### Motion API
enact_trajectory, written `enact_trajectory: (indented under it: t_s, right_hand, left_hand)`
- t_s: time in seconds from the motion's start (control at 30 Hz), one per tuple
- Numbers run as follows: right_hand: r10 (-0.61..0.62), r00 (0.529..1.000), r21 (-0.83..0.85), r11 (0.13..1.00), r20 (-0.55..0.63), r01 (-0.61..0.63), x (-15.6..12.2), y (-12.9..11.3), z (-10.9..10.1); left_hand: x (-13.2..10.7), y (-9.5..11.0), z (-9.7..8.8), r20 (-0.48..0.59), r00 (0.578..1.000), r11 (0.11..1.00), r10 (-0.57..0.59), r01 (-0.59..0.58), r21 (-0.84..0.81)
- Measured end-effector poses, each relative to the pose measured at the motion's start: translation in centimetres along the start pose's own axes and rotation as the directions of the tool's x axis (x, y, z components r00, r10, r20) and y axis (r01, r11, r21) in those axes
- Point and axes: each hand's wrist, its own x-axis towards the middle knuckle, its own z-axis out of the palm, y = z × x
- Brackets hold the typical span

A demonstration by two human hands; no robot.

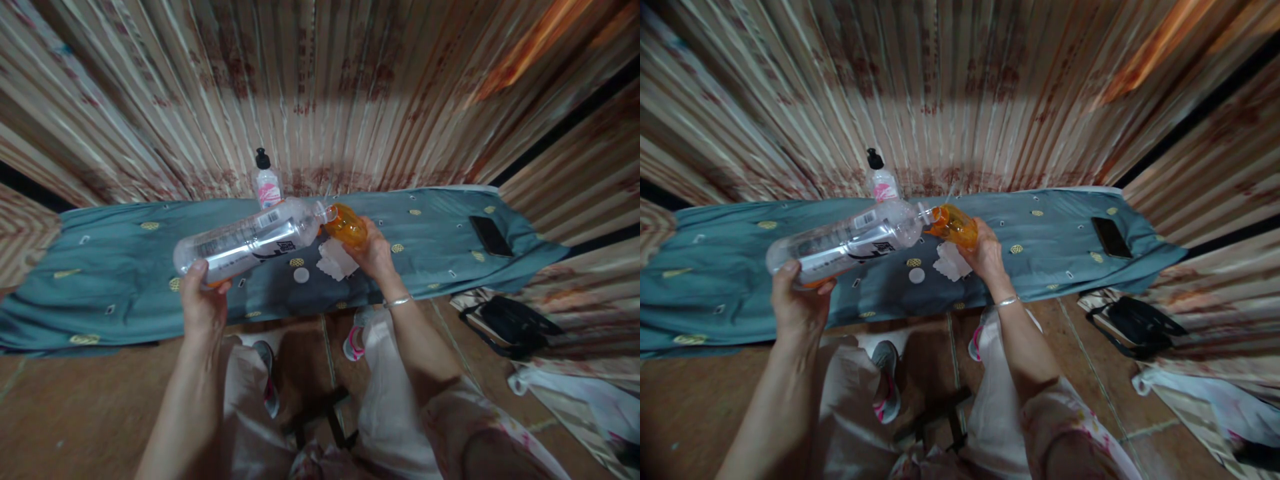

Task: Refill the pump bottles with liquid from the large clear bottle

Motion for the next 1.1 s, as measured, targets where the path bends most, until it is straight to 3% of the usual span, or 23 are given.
enact_trajectory:
  t_s: [0.57, 0.77, 1.1]
  right_hand:
    - [0.002, 1.0, -0.009, 1.0, -0.01, -0.002, 0.07, -0.24, -0.07]
    - [0.005, 1.0, -0.006, 1.0, -0.016, -0.005, 0.03, -0.16, -0.03]
    - [0.007, 1.0, 0.008, 1.0, 0.0, -0.007, 0.1, -0.53, -0.24]
  left_hand:
    - [-0.11, 0.0, 0.25, -0.032, 0.999, 0.999, -0.002, 0.001, -0.032]
    - [-0.14, 0.01, 0.19, 0.002, 1.0, 1.0, 0.021, -0.021, 0.012]
    - [-0.34, 0.44, 0.85, -0.046, 0.999, 1.0, 0.012, -0.012, -0.018]
